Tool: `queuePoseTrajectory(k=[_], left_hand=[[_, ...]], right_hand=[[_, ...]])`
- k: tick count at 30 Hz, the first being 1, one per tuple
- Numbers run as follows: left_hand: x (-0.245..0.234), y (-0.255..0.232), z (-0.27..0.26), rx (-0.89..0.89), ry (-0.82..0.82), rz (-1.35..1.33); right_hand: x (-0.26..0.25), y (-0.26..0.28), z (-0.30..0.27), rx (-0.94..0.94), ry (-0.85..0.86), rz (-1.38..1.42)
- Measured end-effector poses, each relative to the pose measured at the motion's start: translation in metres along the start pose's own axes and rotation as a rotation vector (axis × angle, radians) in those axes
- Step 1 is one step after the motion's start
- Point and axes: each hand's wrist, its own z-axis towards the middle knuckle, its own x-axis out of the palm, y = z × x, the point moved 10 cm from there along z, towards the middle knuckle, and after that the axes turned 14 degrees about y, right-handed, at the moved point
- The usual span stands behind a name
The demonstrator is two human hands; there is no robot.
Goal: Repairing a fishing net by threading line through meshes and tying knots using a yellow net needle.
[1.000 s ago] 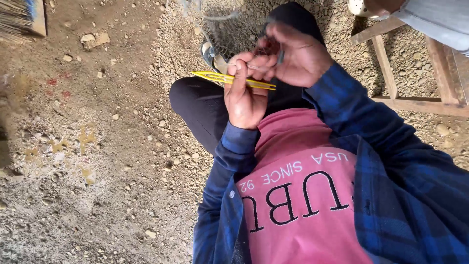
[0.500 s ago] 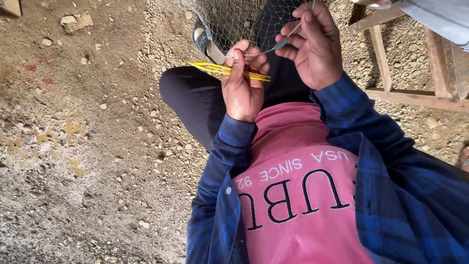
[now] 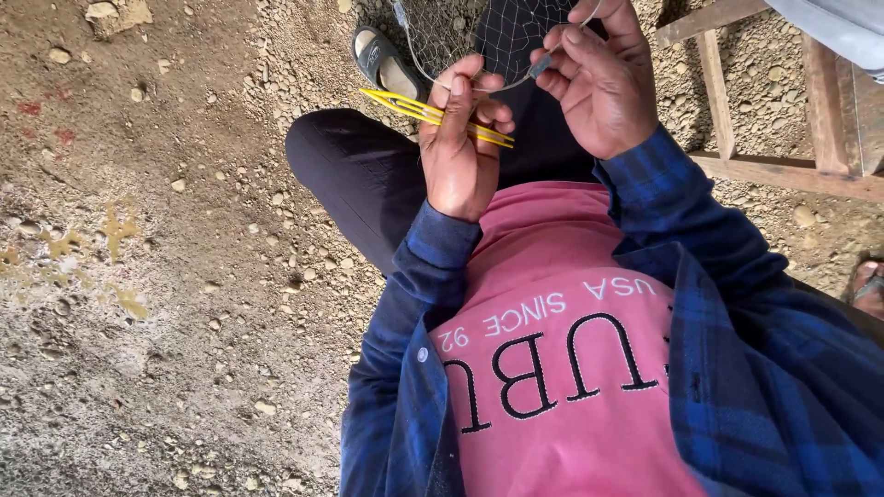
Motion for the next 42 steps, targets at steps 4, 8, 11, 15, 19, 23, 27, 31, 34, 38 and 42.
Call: queuePoseTrajectory(k=[4,8,11,15,19,23,27,31,34,38,42], left_hand=[[-0.004,0.007,0.001,-0.003,0.006,0.005],[-0.007,0.011,0.002,0.016,0.008,-0.014],[-0.005,0.009,0.004,0.021,0.023,-0.044],[-0.007,0.011,0.003,0.023,0.016,-0.064],[-0.007,0.011,0.001,0.016,0.026,-0.04],[-0.008,0.014,0.001,-0.003,0.008,-0.039],[-0.002,0.015,0.002,-0.015,0.025,-0.024],[-0.003,0.02,0.002,-0.023,0.028,-0.05],[-0.006,0.019,0.002,-0.031,0.009,-0.038],[-0.012,0.018,0.002,-0.046,-0.025,0.004],[-0.013,0.014,0.004,-0.031,-0.015,0.039]], right_hand=[[-0.006,-0.01,-0.001,0.03,-0.005,0.115],[-0.002,-0.013,-0.002,0.071,0.015,0.152],[-0.003,-0.015,-0.002,0.08,0.017,0.165],[-0.009,-0.011,-0.003,0.022,-0.064,0.131],[-0.013,-0.008,-0.004,-0.041,-0.095,0.091],[-0.01,-0.003,-0.005,-0.076,-0.087,0.005],[-0.014,-0.011,-0.007,-0.006,-0.101,0.009],[-0.009,-0.008,-0.006,0.044,-0.118,0.08],[-0.003,-0.009,-0.005,0.081,-0.061,0.081],[0.004,-0.006,-0.004,0.106,-0.018,-0.056],[0.009,0.001,-0.004,0.08,-0.003,-0.279]])
